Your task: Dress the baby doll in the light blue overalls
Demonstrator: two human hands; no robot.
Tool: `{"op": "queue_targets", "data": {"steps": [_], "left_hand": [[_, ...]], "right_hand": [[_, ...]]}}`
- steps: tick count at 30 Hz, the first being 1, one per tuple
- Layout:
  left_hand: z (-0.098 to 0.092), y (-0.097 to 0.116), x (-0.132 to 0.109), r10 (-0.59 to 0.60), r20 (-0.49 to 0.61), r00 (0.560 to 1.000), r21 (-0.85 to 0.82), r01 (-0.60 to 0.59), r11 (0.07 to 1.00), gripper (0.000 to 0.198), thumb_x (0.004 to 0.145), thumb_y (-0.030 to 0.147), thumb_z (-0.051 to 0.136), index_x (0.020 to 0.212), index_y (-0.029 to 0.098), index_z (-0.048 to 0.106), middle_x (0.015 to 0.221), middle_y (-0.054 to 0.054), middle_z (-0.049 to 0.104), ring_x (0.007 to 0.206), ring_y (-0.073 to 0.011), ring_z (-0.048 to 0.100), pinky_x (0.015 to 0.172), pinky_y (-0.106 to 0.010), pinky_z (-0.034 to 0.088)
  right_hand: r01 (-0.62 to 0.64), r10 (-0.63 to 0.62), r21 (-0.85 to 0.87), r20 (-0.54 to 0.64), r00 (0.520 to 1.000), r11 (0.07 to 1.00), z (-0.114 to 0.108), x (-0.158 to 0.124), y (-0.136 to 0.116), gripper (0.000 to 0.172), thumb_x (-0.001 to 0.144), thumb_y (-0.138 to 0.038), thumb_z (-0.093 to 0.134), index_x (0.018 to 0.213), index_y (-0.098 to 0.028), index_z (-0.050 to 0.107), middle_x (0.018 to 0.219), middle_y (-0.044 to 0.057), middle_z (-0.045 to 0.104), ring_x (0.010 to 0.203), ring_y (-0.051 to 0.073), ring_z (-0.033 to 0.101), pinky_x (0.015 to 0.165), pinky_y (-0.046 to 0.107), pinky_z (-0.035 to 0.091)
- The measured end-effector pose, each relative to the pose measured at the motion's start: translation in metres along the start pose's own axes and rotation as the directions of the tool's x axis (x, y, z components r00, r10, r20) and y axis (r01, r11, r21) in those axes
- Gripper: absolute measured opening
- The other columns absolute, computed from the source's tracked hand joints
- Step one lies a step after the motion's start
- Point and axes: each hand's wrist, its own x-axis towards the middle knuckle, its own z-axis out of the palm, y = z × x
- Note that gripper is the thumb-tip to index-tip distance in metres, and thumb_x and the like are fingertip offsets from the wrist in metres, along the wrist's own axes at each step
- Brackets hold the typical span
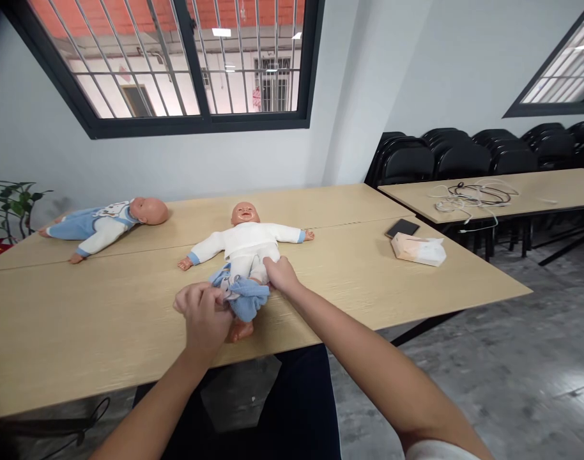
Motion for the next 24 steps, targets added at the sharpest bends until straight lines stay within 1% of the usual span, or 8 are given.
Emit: {"op": "queue_targets", "data": {"steps": [2,5,7,9,12,15,20,24], "left_hand": [[-0.006,-0.002,-0.01,0.125,-0.094,0.988,-0.027,-0.128,0.991,0.023,0.08,0.005,0.063,0.073,0.023,0.05,0.088,-0.006,0.056,0.092,-0.0248,0.051,0.084,-0.043,0.04],[-0.011,-0.008,-0.023,0.315,-0.177,0.932,-0.197,-0.347,0.917,0.025,0.081,0.003,0.064,0.074,0.024,0.054,0.077,-0.002,0.053,0.076,-0.0189,0.049,0.072,-0.035,0.041],[-0.012,-0.011,-0.03,0.341,-0.17,0.925,-0.293,-0.377,0.879,0.024,0.083,0.003,0.067,0.077,0.024,0.057,0.075,0.0,0.056,0.074,-0.0172,0.052,0.069,-0.032,0.043],[-0.01,-0.013,-0.035,0.27,-0.158,0.95,-0.336,-0.308,0.89,0.021,0.085,0.004,0.066,0.079,0.023,0.059,0.077,0.0,0.062,0.075,-0.0165,0.058,0.071,-0.031,0.047],[-0.008,-0.012,-0.04,0.073,-0.119,0.99,-0.36,-0.111,0.926,0.016,0.09,0.008,0.063,0.086,0.023,0.066,0.086,-0.002,0.072,0.084,-0.0169,0.068,0.077,-0.033,0.054],[-0.008,-0.01,-0.042,-0.054,-0.044,0.998,-0.4,0.032,0.916,0.016,0.095,0.013,0.059,0.093,0.023,0.072,0.096,-0.004,0.078,0.092,-0.0191,0.074,0.084,-0.037,0.06],[-0.008,-0.01,-0.045,-0.063,0.034,0.997,-0.392,0.071,0.917,0.02,0.098,0.019,0.056,0.102,0.023,0.076,0.104,-0.006,0.08,0.098,-0.0212,0.075,0.089,-0.041,0.062],[-0.008,-0.015,-0.048,-0.033,0.111,0.993,-0.347,0.07,0.935,0.022,0.096,0.024,0.056,0.108,0.023,0.076,0.116,-0.009,0.078,0.107,-0.024,0.074,0.094,-0.044,0.061]], "right_hand": [[-0.044,0.034,0.124,0.08,0.996,0.991,-0.001,-0.006,-0.005,0.029,0.09,-0.04,0.053,0.093,-0.013,0.065,0.082,0.013,0.073,0.064,0.024,0.067,0.05,0.03,0.048],[-0.085,0.067,0.183,0.099,0.993,0.979,0.002,-0.017,-0.012,0.027,0.09,-0.039,0.057,0.092,-0.013,0.066,0.078,0.012,0.071,0.055,0.022,0.065,0.045,0.03,0.048],[-0.106,0.083,0.222,0.114,0.99,0.969,0.005,-0.023,-0.014,0.028,0.091,-0.041,0.06,0.093,-0.014,0.066,0.081,0.012,0.072,0.054,0.021,0.065,0.046,0.031,0.051],[-0.116,0.082,0.267,0.136,0.987,0.957,0.01,-0.027,-0.013,0.028,0.092,-0.041,0.061,0.097,-0.014,0.065,0.085,0.012,0.072,0.055,0.022,0.066,0.048,0.033,0.054],[-0.087,0.048,0.296,0.136,0.99,0.951,0.014,-0.032,-0.009,0.027,0.093,-0.04,0.06,0.099,-0.014,0.065,0.087,0.011,0.072,0.059,0.021,0.066,0.05,0.033,0.054],[-0.053,-0.008,0.345,0.173,0.985,0.937,0.016,-0.041,-0.007,0.027,0.093,-0.041,0.062,0.105,-0.016,0.065,0.084,0.007,0.071,0.058,0.018,0.063,0.048,0.027,0.049],[-0.153,-0.006,0.403,0.367,0.93,0.902,0.011,-0.056,-0.006,0.024,0.091,-0.038,0.065,0.104,-0.018,0.065,0.068,-0.002,0.064,0.048,0.01,0.05,0.044,0.019,0.036],[-0.231,0.017,0.493,0.4,0.917,0.839,0.005,-0.054,0.001,0.019,0.09,-0.031,0.063,0.102,-0.016,0.067,0.08,0.005,0.073,0.064,0.016,0.065,0.055,0.023,0.05]]}}
